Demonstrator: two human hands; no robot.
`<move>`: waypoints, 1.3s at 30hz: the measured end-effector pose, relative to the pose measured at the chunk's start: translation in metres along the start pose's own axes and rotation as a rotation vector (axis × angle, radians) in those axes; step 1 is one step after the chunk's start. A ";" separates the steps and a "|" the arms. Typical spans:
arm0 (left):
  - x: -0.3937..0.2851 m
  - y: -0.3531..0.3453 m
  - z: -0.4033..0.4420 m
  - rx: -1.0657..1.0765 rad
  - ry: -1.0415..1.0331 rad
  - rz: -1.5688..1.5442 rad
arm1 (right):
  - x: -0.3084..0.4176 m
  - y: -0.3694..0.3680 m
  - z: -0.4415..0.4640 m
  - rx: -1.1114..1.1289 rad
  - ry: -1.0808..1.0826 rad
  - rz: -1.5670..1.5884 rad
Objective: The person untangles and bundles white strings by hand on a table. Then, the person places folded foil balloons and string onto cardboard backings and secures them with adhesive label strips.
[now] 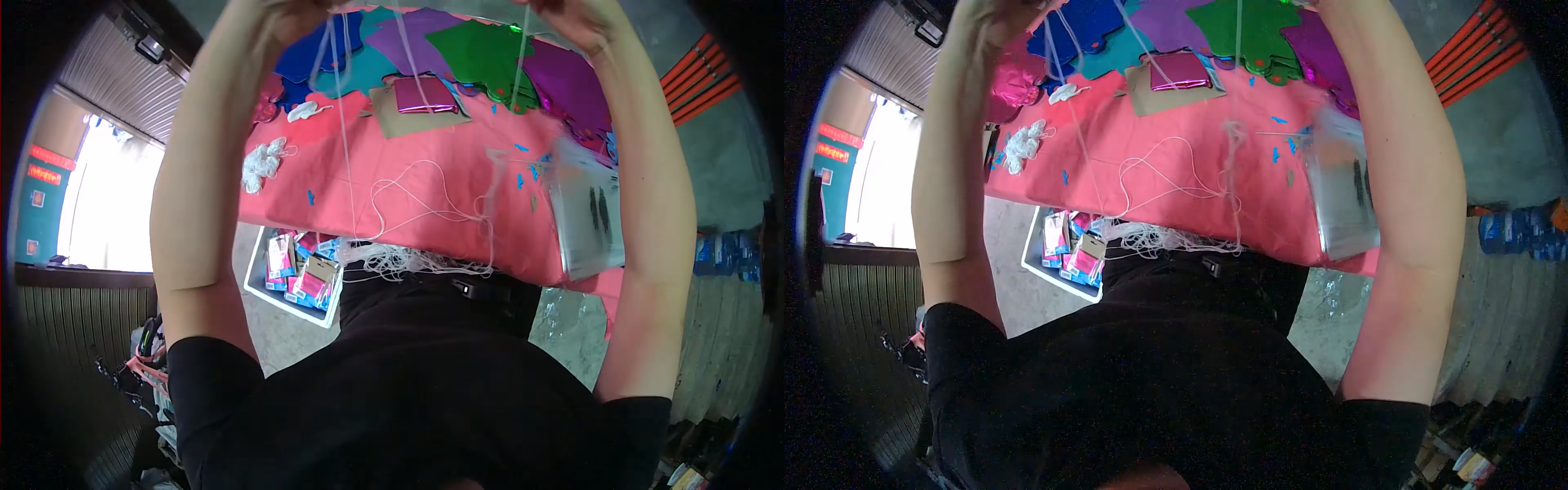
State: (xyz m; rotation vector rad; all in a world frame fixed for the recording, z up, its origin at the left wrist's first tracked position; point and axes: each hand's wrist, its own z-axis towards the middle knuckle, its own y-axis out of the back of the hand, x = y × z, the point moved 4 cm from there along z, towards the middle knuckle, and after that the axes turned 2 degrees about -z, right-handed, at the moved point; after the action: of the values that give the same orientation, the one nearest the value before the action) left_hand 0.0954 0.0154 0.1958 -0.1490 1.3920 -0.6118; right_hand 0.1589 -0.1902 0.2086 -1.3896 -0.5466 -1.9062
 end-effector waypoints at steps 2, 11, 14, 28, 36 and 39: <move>-0.009 0.000 -0.004 0.345 0.209 -0.429 | 0.002 0.016 -0.006 -0.032 -0.005 -0.079; -0.050 0.017 -0.025 -0.386 -0.236 0.320 | 0.006 0.073 -0.017 0.015 0.067 0.124; -0.030 0.025 -0.011 0.310 0.128 -0.475 | 0.019 0.070 -0.031 -0.376 0.059 -0.221; 0.066 -0.045 0.002 0.129 0.132 0.095 | -0.006 0.036 0.011 0.358 -0.283 1.099; 0.032 0.024 -0.044 -0.257 0.099 0.781 | -0.073 0.114 -0.049 -0.268 -0.149 -0.074; 0.029 0.026 -0.049 -0.372 0.102 0.959 | -0.087 0.100 -0.054 -0.187 -0.278 -0.185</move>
State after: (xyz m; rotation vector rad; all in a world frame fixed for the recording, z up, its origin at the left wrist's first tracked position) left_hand 0.0586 0.0349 0.1491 0.2563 1.4709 0.4416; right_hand 0.2138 -0.2685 0.1019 -1.7961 -0.6630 -1.9614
